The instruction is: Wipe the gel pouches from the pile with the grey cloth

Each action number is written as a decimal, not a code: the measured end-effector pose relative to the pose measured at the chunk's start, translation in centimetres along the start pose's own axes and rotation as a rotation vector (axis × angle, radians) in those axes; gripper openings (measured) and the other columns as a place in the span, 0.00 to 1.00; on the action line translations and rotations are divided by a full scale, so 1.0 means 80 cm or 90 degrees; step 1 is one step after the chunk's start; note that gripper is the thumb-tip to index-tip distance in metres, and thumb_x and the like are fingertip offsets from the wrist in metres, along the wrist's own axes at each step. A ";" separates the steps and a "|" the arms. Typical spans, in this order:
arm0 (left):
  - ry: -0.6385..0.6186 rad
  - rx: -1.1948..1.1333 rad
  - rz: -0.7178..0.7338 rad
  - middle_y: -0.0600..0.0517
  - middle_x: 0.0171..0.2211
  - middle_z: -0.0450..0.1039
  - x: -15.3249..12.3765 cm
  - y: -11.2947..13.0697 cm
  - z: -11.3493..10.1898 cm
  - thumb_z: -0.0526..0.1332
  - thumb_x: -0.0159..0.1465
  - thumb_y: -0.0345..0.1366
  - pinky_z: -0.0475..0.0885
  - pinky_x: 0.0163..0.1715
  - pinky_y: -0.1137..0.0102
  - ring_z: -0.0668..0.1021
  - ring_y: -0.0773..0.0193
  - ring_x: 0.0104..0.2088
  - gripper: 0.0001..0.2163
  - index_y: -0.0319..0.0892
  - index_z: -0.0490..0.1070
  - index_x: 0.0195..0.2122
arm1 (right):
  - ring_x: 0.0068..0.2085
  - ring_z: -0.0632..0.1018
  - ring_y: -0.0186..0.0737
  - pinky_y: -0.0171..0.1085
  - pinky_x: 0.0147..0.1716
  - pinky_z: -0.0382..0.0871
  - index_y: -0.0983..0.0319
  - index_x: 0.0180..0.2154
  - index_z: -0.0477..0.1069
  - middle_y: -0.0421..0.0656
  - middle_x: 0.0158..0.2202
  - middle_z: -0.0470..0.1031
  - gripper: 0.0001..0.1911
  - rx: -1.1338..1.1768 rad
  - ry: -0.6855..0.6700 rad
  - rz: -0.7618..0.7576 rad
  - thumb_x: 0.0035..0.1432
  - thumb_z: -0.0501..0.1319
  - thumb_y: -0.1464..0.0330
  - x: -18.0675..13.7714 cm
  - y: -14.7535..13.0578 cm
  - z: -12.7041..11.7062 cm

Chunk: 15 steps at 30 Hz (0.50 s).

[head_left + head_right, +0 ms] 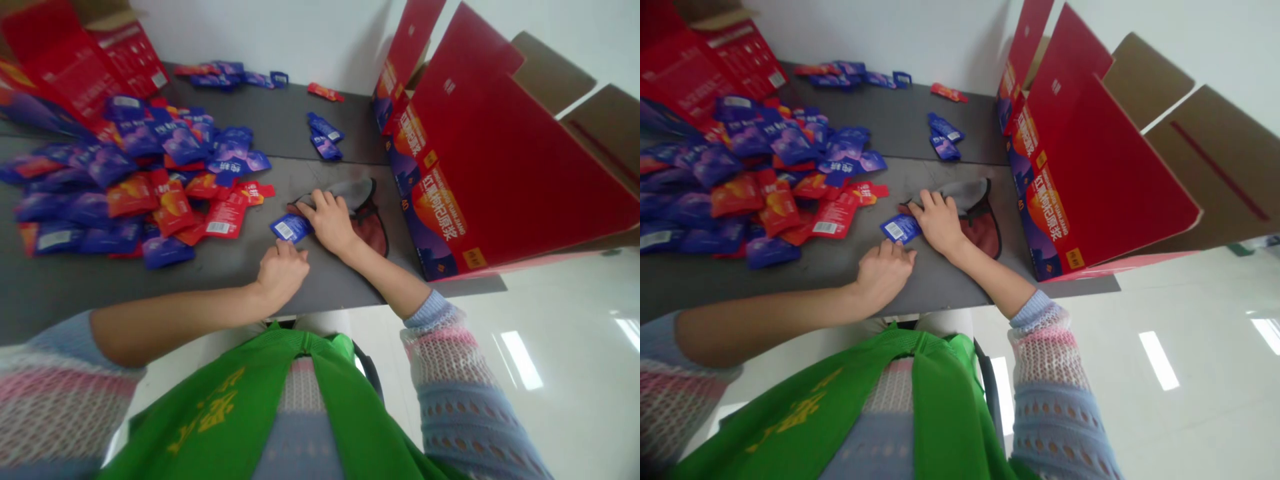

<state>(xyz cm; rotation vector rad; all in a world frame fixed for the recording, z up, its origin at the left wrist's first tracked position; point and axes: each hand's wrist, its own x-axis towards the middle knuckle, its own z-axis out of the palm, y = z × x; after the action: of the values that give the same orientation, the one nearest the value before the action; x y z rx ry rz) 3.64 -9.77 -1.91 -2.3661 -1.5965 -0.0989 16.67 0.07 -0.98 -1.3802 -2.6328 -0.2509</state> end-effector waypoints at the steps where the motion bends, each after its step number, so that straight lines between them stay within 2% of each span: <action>1: 0.003 0.000 -0.003 0.32 0.27 0.76 0.000 0.001 0.000 0.48 0.71 0.29 0.62 0.25 0.63 0.77 0.46 0.34 0.21 0.27 0.80 0.33 | 0.51 0.66 0.52 0.47 0.45 0.56 0.56 0.58 0.71 0.53 0.55 0.69 0.22 0.002 0.001 -0.027 0.73 0.44 0.62 0.000 -0.001 -0.002; 6: -0.009 -0.027 -0.028 0.31 0.29 0.77 0.001 0.003 -0.002 0.49 0.71 0.29 0.64 0.26 0.62 0.77 0.46 0.35 0.21 0.27 0.81 0.32 | 0.50 0.66 0.51 0.46 0.44 0.53 0.53 0.60 0.69 0.52 0.53 0.69 0.20 0.013 0.004 -0.154 0.72 0.48 0.65 -0.007 -0.003 -0.012; 10: -0.030 -0.035 -0.036 0.29 0.32 0.78 0.002 0.003 -0.005 0.50 0.70 0.29 0.65 0.27 0.62 0.77 0.45 0.36 0.19 0.25 0.81 0.36 | 0.48 0.65 0.49 0.44 0.41 0.52 0.50 0.59 0.70 0.49 0.49 0.70 0.19 0.052 -0.006 -0.257 0.71 0.50 0.64 -0.011 -0.007 -0.017; 15: -0.044 -0.042 -0.044 0.30 0.31 0.77 0.001 0.002 -0.004 0.47 0.71 0.31 0.64 0.28 0.61 0.76 0.46 0.36 0.22 0.26 0.80 0.35 | 0.48 0.65 0.48 0.44 0.41 0.53 0.49 0.55 0.74 0.48 0.49 0.70 0.18 0.095 -0.064 -0.276 0.71 0.52 0.64 -0.008 0.006 -0.034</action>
<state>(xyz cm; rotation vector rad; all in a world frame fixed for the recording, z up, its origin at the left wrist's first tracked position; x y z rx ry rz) 3.88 -9.87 -1.59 -2.3883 -1.7324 -0.0867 17.59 -0.74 1.60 -0.7852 -2.9392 -0.0318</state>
